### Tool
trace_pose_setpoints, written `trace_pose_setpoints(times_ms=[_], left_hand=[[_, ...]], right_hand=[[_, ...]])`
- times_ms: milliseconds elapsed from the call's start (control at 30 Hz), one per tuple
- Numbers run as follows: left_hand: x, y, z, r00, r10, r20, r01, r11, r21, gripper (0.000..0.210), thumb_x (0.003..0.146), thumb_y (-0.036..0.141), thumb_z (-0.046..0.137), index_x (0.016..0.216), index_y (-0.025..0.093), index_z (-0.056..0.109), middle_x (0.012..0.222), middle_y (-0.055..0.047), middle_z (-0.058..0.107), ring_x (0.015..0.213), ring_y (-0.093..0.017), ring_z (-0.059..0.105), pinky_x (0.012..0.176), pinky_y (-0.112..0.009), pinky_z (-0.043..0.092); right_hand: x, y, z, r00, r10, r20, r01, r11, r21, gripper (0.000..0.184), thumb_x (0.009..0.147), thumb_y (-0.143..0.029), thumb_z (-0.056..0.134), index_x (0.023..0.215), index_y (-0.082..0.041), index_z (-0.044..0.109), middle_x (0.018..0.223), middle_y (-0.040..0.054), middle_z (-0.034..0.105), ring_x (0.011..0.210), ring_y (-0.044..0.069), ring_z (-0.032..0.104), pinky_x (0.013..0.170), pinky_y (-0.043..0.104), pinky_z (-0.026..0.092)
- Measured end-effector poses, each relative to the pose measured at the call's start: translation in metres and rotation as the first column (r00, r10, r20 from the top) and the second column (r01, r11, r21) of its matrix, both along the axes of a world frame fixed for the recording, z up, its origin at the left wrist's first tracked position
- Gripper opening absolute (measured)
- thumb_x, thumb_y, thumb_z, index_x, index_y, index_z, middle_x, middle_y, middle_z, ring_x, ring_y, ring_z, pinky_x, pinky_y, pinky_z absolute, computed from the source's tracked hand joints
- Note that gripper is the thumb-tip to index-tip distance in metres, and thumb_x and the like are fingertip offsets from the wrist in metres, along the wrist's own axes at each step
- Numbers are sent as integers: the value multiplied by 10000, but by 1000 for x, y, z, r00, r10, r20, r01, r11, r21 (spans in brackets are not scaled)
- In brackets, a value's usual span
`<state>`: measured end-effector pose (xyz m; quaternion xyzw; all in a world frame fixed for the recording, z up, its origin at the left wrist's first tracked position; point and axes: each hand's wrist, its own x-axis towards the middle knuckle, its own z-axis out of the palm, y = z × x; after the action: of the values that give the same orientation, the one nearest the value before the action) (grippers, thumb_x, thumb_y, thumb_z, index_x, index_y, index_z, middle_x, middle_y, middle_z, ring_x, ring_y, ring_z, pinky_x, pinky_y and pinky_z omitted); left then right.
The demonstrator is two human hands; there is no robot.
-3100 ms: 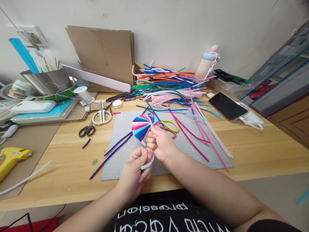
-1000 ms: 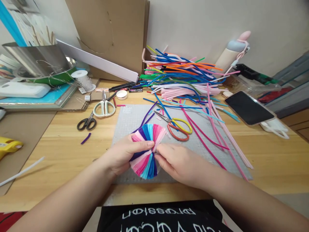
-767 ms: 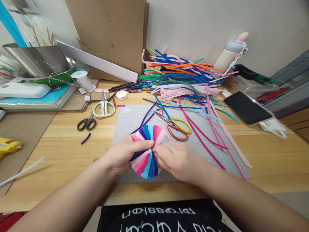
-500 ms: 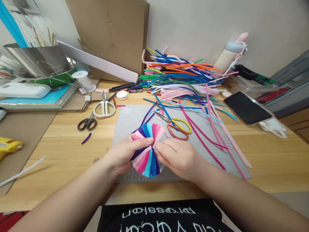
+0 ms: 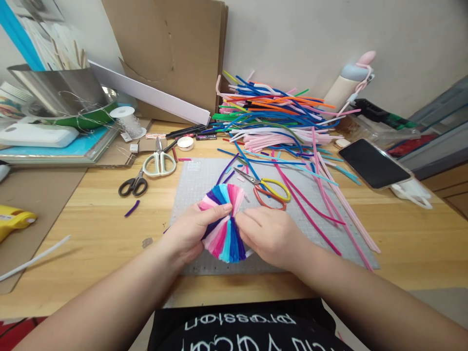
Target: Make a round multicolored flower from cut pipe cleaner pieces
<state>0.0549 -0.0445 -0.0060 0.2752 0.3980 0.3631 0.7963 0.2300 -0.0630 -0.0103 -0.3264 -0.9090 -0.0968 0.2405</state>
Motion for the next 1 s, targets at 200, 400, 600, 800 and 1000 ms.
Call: trace_pose_setpoints(times_ms=[200,400,600,800,1000], left_hand=[[-7,3,3,983,-170,70,167,985,43,302,707,197,720,995,120,668,882,-99,720,780,-199,673,792,-336,514],[-5,4,0,994,-105,22,101,986,133,378,645,147,753,1012,133,665,901,-83,721,819,-215,669,833,-367,501],[-5,5,-3,991,-131,-15,132,970,206,319,674,164,736,985,144,667,894,-63,718,791,-184,661,821,-351,503],[-6,5,-8,989,-131,-72,144,967,210,284,636,177,765,903,141,673,854,-51,713,769,-178,651,790,-344,505],[-3,3,-7,999,-1,-54,13,977,211,224,627,189,769,820,128,672,801,-46,708,722,-169,641,768,-333,503]], right_hand=[[5,2,-1,999,-6,42,5,1000,16,185,868,-131,421,846,-134,605,651,31,542,600,166,463,535,306,317],[4,3,-2,999,46,-2,-46,999,-7,259,882,-107,341,901,-113,600,695,50,577,639,167,496,558,295,350],[4,4,-3,999,12,-30,-12,1000,-6,239,896,-167,393,767,-144,593,644,24,548,617,150,483,548,289,324],[2,3,-7,1000,-22,-7,22,1000,11,224,893,-171,398,785,-146,593,650,20,532,608,147,449,547,289,300],[0,4,-7,997,-64,-31,64,998,-2,231,895,-171,400,755,-153,584,643,17,527,625,152,458,577,294,308]])
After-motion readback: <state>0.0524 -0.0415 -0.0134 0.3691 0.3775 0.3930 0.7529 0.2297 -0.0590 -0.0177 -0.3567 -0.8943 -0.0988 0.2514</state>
